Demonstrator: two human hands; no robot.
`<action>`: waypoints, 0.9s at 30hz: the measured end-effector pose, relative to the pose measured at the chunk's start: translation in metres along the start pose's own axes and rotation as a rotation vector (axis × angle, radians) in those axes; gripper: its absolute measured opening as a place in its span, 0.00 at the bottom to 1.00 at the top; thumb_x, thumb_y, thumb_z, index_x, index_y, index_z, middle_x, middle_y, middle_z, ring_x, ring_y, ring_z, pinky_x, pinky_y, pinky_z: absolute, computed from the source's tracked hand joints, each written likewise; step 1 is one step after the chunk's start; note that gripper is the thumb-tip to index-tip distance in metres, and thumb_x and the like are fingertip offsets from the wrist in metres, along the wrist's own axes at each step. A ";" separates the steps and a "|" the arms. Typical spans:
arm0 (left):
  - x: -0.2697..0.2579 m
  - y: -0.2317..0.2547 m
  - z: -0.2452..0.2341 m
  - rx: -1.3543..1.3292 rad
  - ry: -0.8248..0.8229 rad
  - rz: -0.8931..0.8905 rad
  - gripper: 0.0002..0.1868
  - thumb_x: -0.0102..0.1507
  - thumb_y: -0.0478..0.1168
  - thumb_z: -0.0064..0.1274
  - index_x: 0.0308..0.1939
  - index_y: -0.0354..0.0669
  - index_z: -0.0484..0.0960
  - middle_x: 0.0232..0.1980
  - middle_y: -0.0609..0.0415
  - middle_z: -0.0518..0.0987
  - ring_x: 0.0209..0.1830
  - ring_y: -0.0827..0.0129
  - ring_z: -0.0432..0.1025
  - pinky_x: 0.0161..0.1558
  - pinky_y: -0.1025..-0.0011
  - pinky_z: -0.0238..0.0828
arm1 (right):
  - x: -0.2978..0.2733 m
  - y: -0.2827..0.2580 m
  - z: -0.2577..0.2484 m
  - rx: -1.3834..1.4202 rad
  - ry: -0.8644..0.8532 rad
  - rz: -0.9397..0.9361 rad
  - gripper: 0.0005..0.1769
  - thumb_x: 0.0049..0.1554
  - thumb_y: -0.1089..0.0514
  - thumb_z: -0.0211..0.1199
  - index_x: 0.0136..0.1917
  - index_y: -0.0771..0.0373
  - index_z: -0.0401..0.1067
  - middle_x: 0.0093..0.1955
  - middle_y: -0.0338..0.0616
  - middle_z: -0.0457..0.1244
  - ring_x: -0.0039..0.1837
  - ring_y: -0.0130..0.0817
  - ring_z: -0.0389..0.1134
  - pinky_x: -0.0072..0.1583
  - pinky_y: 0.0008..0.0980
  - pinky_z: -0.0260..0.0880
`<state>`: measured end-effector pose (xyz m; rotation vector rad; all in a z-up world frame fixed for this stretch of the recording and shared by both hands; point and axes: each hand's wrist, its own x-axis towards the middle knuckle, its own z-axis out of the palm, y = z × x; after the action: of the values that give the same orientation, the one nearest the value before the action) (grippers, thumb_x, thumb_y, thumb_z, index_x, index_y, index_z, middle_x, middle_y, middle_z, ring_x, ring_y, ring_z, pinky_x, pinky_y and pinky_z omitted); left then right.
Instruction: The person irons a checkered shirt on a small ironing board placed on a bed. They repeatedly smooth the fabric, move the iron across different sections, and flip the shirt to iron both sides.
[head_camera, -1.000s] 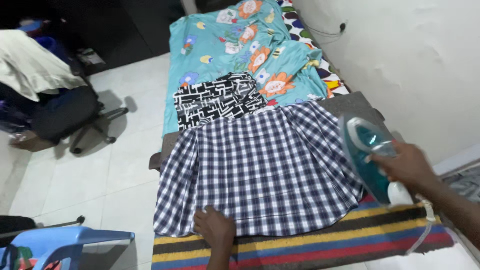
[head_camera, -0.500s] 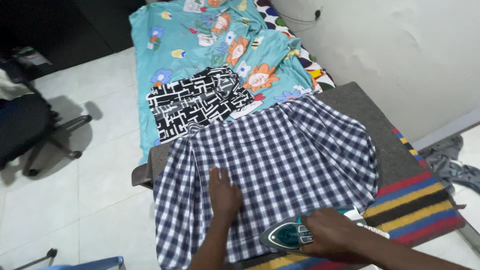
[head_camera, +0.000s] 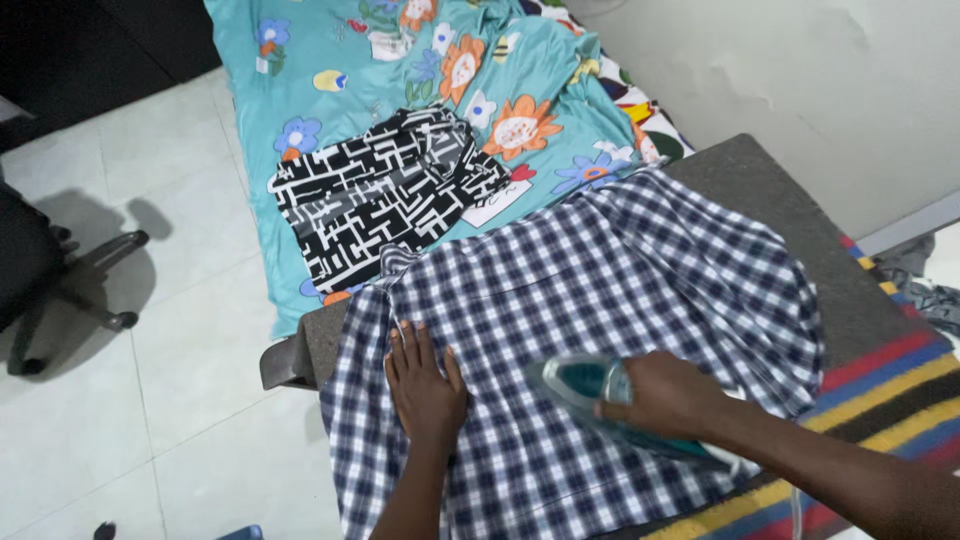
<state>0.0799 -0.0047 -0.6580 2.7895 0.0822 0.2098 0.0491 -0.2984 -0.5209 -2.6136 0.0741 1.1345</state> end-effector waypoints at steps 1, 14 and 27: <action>0.001 -0.001 -0.001 0.001 -0.008 -0.004 0.32 0.71 0.54 0.32 0.74 0.40 0.62 0.81 0.43 0.54 0.83 0.54 0.44 0.77 0.53 0.36 | 0.000 -0.006 0.000 -0.134 -0.086 -0.101 0.34 0.54 0.37 0.67 0.61 0.66 0.73 0.39 0.53 0.72 0.34 0.37 0.73 0.42 0.39 0.77; 0.004 -0.005 0.002 -0.006 -0.072 -0.023 0.33 0.72 0.55 0.28 0.75 0.38 0.60 0.81 0.43 0.53 0.83 0.54 0.42 0.78 0.51 0.34 | 0.139 -0.054 -0.105 -0.195 0.255 -0.128 0.37 0.47 0.30 0.69 0.46 0.70 0.79 0.44 0.61 0.72 0.45 0.51 0.75 0.52 0.48 0.75; 0.002 -0.005 0.002 -0.048 -0.074 -0.030 0.30 0.72 0.49 0.25 0.75 0.39 0.59 0.82 0.46 0.52 0.84 0.56 0.41 0.79 0.53 0.34 | 0.108 -0.054 -0.053 -0.113 0.102 -0.118 0.36 0.47 0.31 0.66 0.46 0.69 0.80 0.45 0.60 0.72 0.44 0.50 0.76 0.51 0.44 0.75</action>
<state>0.0823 -0.0005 -0.6610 2.7431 0.0997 0.0993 0.1695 -0.2539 -0.5515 -2.7333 -0.1249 0.9918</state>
